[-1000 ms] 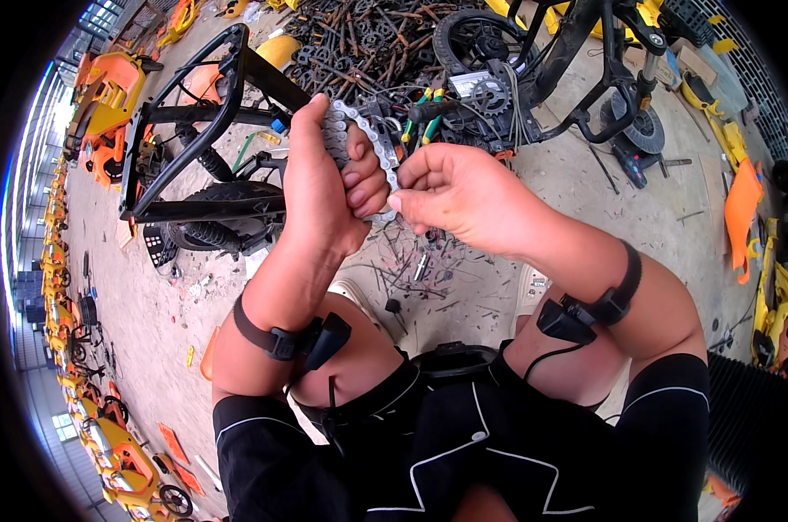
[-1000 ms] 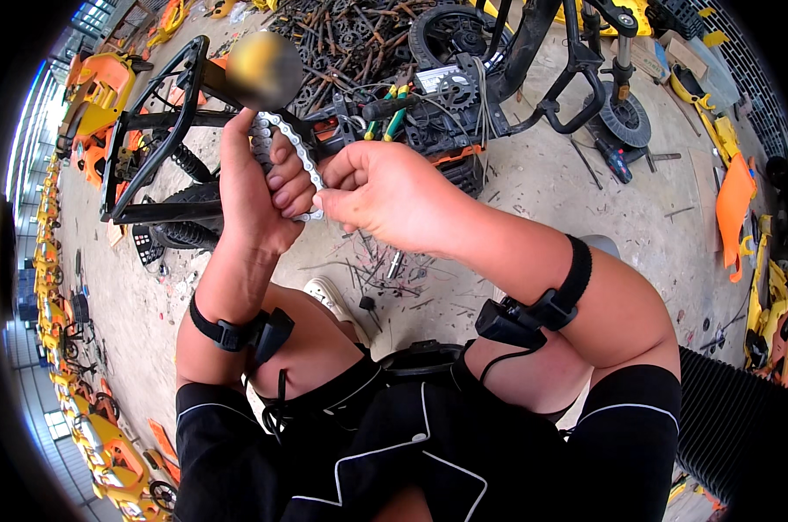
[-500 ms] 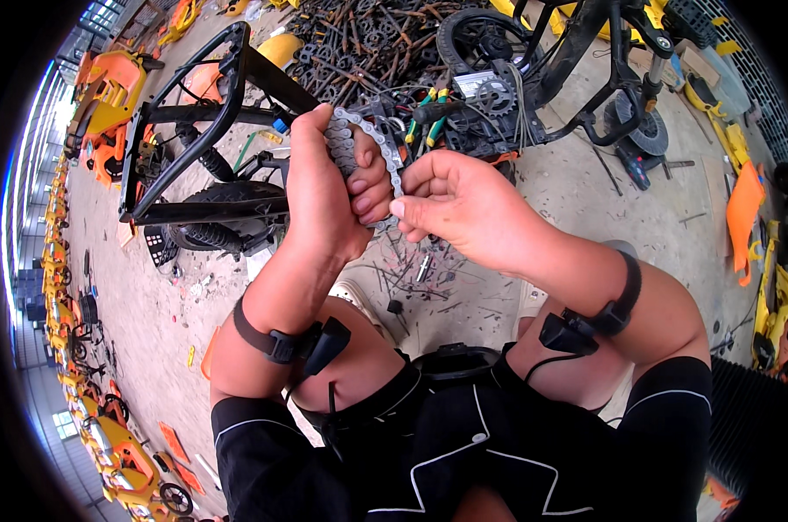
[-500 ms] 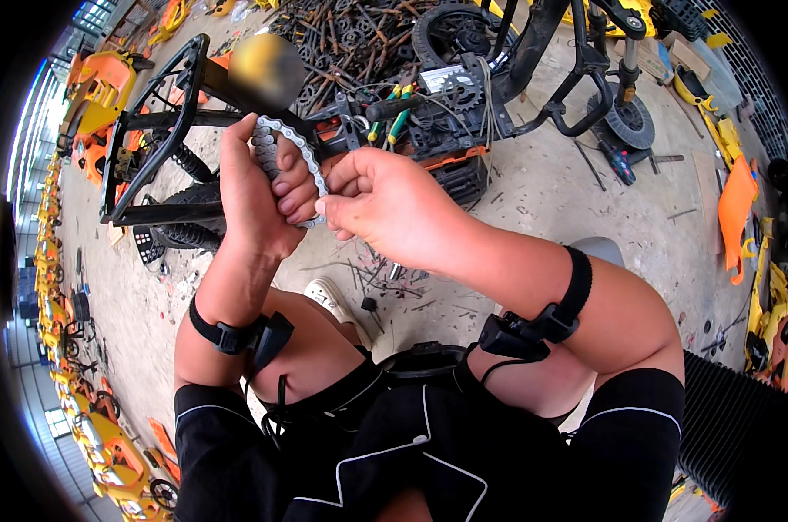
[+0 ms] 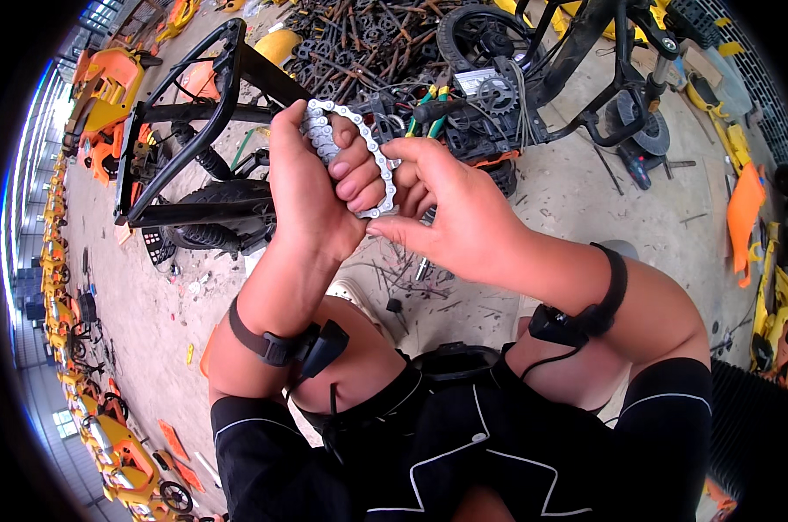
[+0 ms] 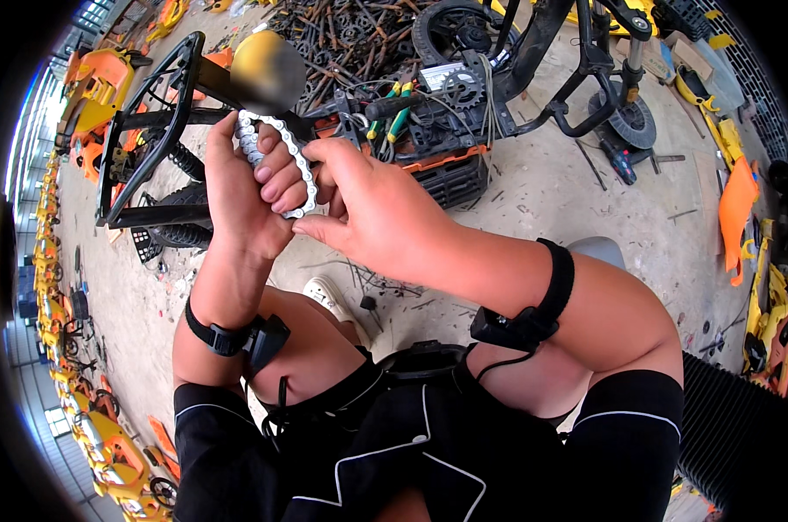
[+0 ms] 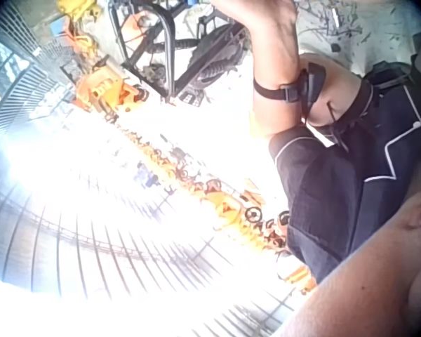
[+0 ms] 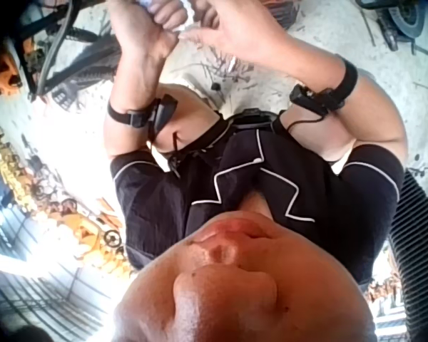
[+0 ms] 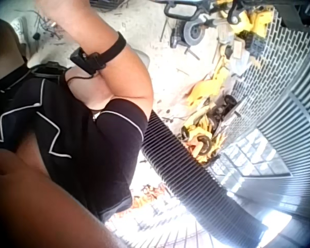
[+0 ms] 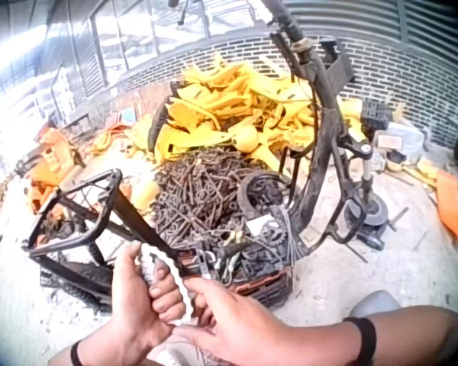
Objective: The person removes a chain from a sprocket using a screwdriver and then manipulates the links by hand.
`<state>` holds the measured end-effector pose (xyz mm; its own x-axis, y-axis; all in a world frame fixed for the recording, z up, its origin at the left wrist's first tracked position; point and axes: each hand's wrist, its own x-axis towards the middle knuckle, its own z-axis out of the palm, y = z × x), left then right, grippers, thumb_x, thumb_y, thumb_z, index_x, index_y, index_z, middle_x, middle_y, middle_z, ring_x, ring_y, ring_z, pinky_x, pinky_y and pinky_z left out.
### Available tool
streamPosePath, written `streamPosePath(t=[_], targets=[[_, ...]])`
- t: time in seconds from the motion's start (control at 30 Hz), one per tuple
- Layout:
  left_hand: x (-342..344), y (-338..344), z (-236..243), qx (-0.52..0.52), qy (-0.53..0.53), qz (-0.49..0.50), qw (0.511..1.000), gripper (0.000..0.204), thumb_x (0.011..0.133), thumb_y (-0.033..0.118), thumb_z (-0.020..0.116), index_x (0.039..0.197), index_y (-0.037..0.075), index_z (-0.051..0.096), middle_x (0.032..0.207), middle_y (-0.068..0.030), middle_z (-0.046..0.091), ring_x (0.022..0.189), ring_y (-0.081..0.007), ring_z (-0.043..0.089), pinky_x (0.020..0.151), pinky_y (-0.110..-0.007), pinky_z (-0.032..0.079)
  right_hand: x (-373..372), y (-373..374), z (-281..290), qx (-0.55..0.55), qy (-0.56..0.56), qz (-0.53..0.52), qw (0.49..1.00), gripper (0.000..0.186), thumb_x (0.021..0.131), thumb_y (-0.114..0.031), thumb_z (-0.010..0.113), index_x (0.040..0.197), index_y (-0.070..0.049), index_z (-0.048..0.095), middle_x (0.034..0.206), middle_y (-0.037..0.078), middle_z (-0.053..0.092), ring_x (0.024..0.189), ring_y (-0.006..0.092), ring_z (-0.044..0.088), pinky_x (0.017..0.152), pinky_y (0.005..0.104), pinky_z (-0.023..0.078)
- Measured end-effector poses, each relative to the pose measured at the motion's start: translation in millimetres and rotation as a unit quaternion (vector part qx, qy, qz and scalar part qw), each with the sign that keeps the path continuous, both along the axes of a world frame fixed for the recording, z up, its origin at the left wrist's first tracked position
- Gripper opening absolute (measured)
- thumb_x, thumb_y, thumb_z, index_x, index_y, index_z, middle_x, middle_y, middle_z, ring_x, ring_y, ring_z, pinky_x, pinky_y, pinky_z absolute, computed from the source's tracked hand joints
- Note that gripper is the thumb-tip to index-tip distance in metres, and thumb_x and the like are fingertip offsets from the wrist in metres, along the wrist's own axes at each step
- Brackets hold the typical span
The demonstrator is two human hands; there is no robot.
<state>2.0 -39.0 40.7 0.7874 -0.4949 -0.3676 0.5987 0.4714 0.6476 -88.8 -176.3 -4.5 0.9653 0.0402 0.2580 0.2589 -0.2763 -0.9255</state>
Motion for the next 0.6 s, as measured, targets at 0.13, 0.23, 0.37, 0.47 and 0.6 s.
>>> streamPosePath(t=[0.13,0.23,0.37,0.47,0.6], targets=[[3,3,0,-0.01,-0.003,-0.01,1.0,0.044,0.102,0.047,0.041,0.077,0.012,0.045,0.054,0.0058,0.034,0.04,-0.0068,0.029,0.036,-0.022,0.024,5,-3,-6,0.047,-0.018,0.019,0.999,0.058,0.085,-0.012,0.079,0.13,0.003,0.046,0.093,0.014,0.069,0.078,0.0229,0.07,0.068,0.0329,0.057],[5,7,1,-0.014,-0.008,-0.029,0.999,0.047,0.102,0.049,0.038,0.076,0.01,0.045,0.054,0.0054,0.032,0.042,-0.0079,0.028,0.038,-0.025,0.024,4,-3,-4,0.032,-0.035,0.011,0.999,0.057,0.085,-0.012,0.079,0.13,0.003,0.048,0.09,0.013,0.069,0.078,0.0226,0.071,0.069,0.0322,0.057],[6,8,-3,-0.046,-0.015,-0.05,0.998,0.048,0.103,0.05,0.037,0.079,0.01,0.046,0.057,0.0037,0.035,0.045,-0.0093,0.032,0.04,-0.025,0.027,5,-1,-4,0.007,-0.053,-0.018,0.998,0.057,0.085,-0.013,0.079,0.131,0.003,0.049,0.091,0.013,0.071,0.079,0.0215,0.071,0.069,0.0322,0.057],[0,5,3,-0.031,-0.037,-0.039,0.998,0.046,0.105,0.049,0.038,0.081,0.011,0.047,0.059,0.0037,0.037,0.047,-0.0089,0.034,0.042,-0.024,0.03,4,-3,-4,0.025,-0.032,-0.014,0.999,0.058,0.084,-0.014,0.08,0.131,0.002,0.05,0.093,0.013,0.071,0.078,0.0221,0.071,0.069,0.0327,0.057],[-9,0,11,0.005,-0.069,-0.018,0.997,0.048,0.105,0.052,0.039,0.083,0.011,0.049,0.059,0.0036,0.037,0.047,-0.0093,0.034,0.045,-0.025,0.033,3,-4,-2,0.005,-0.058,-0.034,0.998,0.058,0.084,-0.016,0.082,0.129,0.001,0.051,0.092,0.012,0.071,0.077,0.0225,0.071,0.069,0.033,0.058]])
